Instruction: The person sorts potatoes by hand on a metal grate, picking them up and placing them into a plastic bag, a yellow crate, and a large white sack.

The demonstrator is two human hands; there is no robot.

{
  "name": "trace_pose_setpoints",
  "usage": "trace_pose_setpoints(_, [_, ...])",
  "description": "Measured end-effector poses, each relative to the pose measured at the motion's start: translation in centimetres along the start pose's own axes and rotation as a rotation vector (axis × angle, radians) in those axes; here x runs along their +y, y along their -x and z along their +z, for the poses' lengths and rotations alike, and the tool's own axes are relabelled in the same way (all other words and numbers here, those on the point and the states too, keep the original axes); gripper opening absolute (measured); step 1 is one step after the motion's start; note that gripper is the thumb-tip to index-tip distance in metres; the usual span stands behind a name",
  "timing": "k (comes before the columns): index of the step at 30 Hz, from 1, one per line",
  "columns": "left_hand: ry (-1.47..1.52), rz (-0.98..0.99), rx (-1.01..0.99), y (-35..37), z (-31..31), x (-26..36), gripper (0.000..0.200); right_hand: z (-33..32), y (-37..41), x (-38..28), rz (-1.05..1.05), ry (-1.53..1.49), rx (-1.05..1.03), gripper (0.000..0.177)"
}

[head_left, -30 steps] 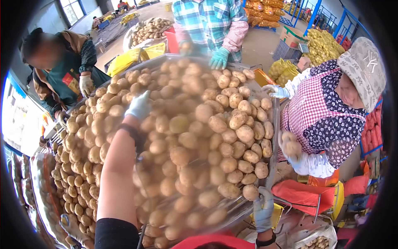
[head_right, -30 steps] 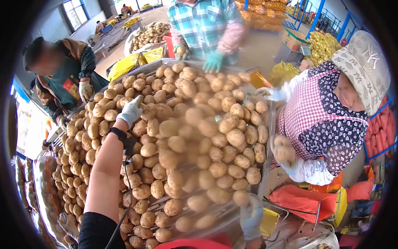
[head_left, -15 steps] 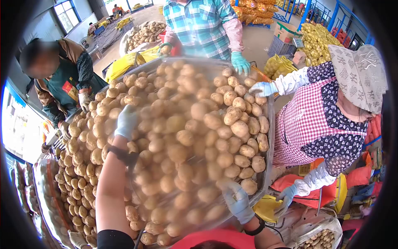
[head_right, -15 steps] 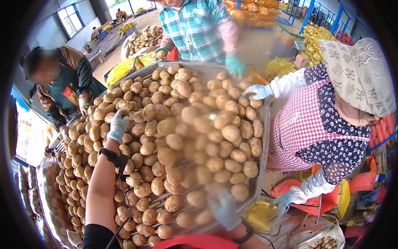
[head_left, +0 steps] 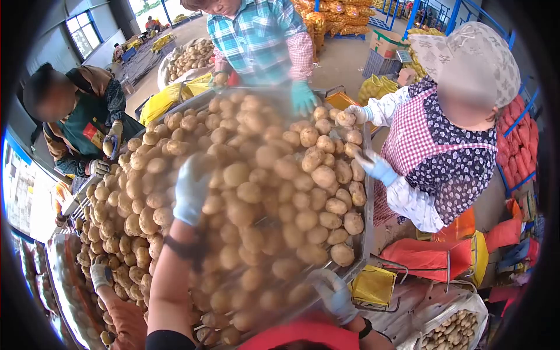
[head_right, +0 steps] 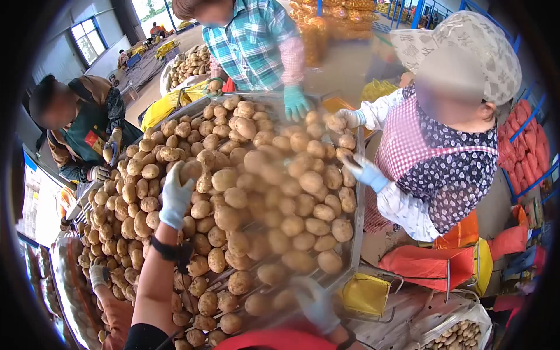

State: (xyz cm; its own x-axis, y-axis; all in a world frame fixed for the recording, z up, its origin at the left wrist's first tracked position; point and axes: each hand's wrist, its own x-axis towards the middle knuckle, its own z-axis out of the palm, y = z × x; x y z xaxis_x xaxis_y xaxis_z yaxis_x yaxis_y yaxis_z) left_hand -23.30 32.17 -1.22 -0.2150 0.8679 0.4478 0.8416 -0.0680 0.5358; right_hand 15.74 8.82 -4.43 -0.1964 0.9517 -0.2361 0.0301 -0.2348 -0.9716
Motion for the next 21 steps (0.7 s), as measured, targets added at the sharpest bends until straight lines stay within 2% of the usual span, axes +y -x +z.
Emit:
trace_pose_setpoints(1, [0.071, 0.063, -0.072, 2.7, -1.3, 4.3, 0.062, 0.7, 0.0, -1.3, -0.002, -0.154, -0.007, 0.041])
trace_pose_setpoints(3, [0.291, 0.165, -0.262, 9.0, -1.9, 12.4, 0.066, 2.3, -1.1, -5.3, 0.151, -0.773, 0.028, 0.042])
trace_pose_setpoints(4, [0.494, 0.124, -0.525, 11.6, -2.9, 16.7, 0.068, 2.7, -1.0, -6.3, 0.233, -1.079, 0.039, 0.043])
trace_pose_setpoints(5, [0.410, 0.433, -0.558, 14.9, -1.0, 17.0, 0.070, 1.6, -1.3, -2.2, 0.165, -0.931, 0.125, 0.041])
trace_pose_setpoints(6, [0.408, 0.516, -0.658, 17.1, -0.3, 18.8, 0.066, 0.0, -1.6, -0.9, 0.190, -0.981, 0.215, 0.038])
trace_pose_setpoints(7, [0.336, 0.501, -0.805, 17.3, -1.7, 21.9, 0.059, -1.7, -1.9, 0.4, 0.210, -1.027, 0.307, 0.037])
trace_pose_setpoints(8, [0.273, 0.664, -0.807, 17.4, -2.4, 22.3, 0.054, -4.9, -1.1, 2.2, 0.139, -0.837, 0.312, 0.039])
trace_pose_setpoints(9, [0.313, 0.605, -0.747, 17.8, -2.9, 21.6, 0.051, -9.5, 0.4, 5.9, -0.004, -0.833, 0.396, 0.037])
trace_pose_setpoints(10, [0.357, 0.553, -0.680, 17.9, -3.0, 20.7, 0.048, -12.7, 3.4, 5.6, -0.092, -0.857, 0.633, 0.033])
trace_pose_setpoints(11, [0.278, 0.658, -0.567, 18.3, -1.9, 17.5, 0.045, -16.5, 6.9, 5.3, -0.157, -0.765, 0.802, 0.032])
trace_pose_setpoints(12, [0.199, 0.757, -0.457, 18.8, -1.6, 14.1, 0.042, -22.9, 12.7, 8.0, -0.101, -0.741, 0.866, 0.038])
trace_pose_setpoints(13, [0.249, 0.325, -0.669, 17.1, -5.2, 14.8, 0.039, -27.0, 16.9, 8.7, -0.080, -0.667, 1.041, 0.037])
trace_pose_setpoints(14, [0.199, 0.116, -0.595, 17.6, -6.3, 12.6, 0.040, -30.3, 20.9, 8.7, -0.044, -0.570, 1.260, 0.036])
trace_pose_setpoints(16, [0.051, 0.149, -0.359, 18.0, -8.2, 8.3, 0.032, -33.9, 26.0, 8.8, 0.096, -0.400, 1.584, 0.034])
trace_pose_setpoints(17, [-0.081, 0.071, -0.370, 18.2, -9.6, 6.5, 0.031, -34.3, 27.1, 8.8, 0.154, -0.337, 1.695, 0.033])
trace_pose_setpoints(18, [-0.163, 0.031, -0.248, 18.4, -10.4, 4.8, 0.037, -33.9, 26.9, 8.5, 0.193, -0.281, 1.756, 0.032])
trace_pose_setpoints(20, [-0.315, -0.043, -0.018, 19.0, -10.9, 1.3, 0.048, -31.8, 23.8, 8.3, 0.211, -0.182, 1.713, 0.030])
trace_pose_setpoints(21, [-0.267, -0.133, 0.003, 18.9, -10.3, -0.3, 0.054, -29.8, 20.6, 8.1, 0.200, -0.121, 1.606, 0.030])
